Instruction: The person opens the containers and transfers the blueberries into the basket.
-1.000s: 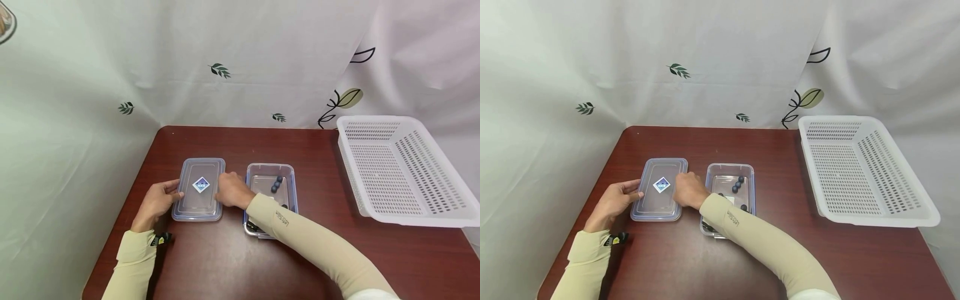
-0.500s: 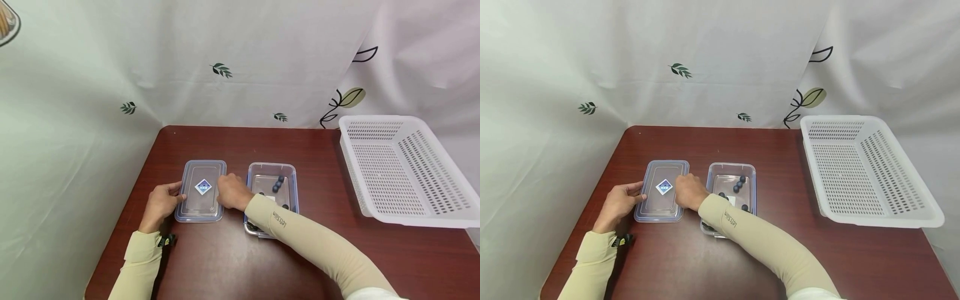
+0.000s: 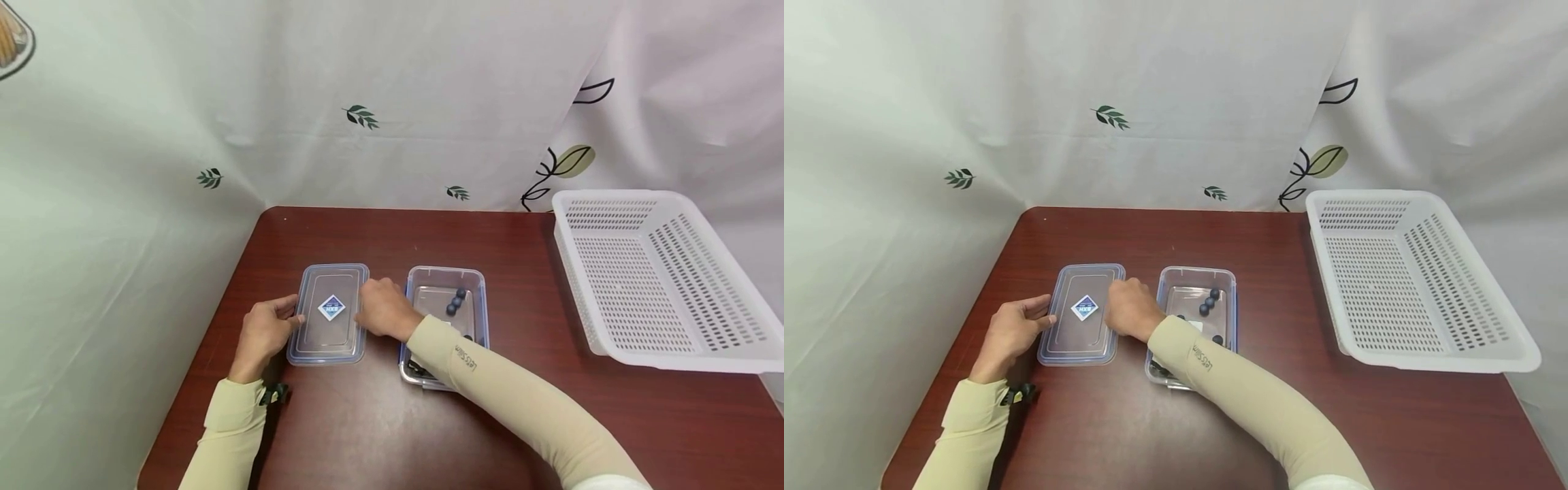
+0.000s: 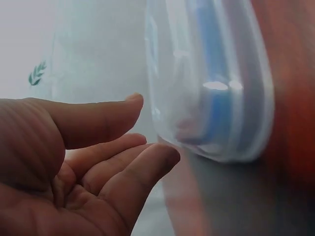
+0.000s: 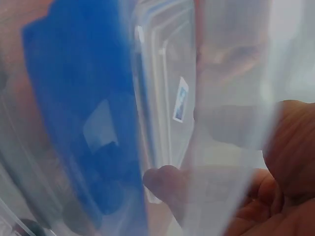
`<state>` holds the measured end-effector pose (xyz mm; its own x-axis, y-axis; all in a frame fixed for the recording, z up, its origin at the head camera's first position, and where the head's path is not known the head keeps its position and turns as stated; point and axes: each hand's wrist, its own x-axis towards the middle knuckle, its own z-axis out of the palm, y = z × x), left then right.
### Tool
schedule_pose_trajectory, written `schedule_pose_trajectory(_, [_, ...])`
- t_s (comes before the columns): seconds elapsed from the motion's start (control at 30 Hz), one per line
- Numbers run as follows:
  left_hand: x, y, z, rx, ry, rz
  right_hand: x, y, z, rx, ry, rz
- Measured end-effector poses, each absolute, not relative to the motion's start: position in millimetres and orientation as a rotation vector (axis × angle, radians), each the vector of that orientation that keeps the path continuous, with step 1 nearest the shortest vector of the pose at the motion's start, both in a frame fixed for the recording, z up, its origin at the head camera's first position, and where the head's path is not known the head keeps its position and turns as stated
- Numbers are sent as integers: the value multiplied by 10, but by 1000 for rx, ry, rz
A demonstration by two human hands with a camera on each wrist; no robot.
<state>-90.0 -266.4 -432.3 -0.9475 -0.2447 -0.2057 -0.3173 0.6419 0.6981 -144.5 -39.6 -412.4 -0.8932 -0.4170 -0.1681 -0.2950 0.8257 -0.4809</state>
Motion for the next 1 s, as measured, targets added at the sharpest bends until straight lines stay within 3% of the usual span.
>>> schedule_pose_trajectory(0.57, [-1032,-2124,-3885,-167,2644,1511,-1466,146,-3662,-616,2746,-982])
schedule_pose_trajectory(1.0, [-1050,-1618,-4063,-53,2378,1710,-1358,796,-3555,-438,2624,-1240])
